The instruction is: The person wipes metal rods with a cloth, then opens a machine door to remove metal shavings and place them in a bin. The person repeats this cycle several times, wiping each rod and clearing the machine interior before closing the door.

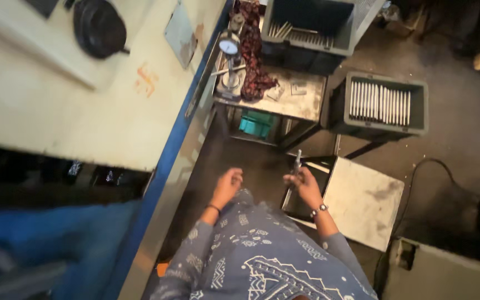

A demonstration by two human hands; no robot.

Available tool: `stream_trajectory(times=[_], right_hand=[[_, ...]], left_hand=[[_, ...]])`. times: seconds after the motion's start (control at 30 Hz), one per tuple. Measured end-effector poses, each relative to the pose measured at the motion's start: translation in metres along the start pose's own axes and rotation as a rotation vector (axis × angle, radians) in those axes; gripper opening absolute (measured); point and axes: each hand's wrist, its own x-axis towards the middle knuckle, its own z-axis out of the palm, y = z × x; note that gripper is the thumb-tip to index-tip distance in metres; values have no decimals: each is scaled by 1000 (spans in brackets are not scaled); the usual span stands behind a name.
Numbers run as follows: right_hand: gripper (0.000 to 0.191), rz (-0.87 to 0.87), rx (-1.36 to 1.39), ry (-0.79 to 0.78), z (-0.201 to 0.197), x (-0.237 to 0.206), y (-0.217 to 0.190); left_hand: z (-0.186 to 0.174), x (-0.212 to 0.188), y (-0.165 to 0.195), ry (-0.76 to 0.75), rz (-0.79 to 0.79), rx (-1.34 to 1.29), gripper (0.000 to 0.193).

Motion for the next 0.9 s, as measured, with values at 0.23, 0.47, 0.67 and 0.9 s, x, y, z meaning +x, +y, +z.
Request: stream_trajectory(times=[0.23,0.47,0.67,0.9], right_hand=[[26,-259,-819,337,-51,152,-68],[28,-370,-1169,342,-80,307,-117],[31,-302,-1332,324,-95,350,-144],[46,-474,-1341,307,-97,356,-137]], left_hand=[[-25,201,57,536,39,18,63],[-22,303,54,750,110,56,90],[-3,330,71,816,-5,-28,93],[5,327,79,824,-61,309,53]])
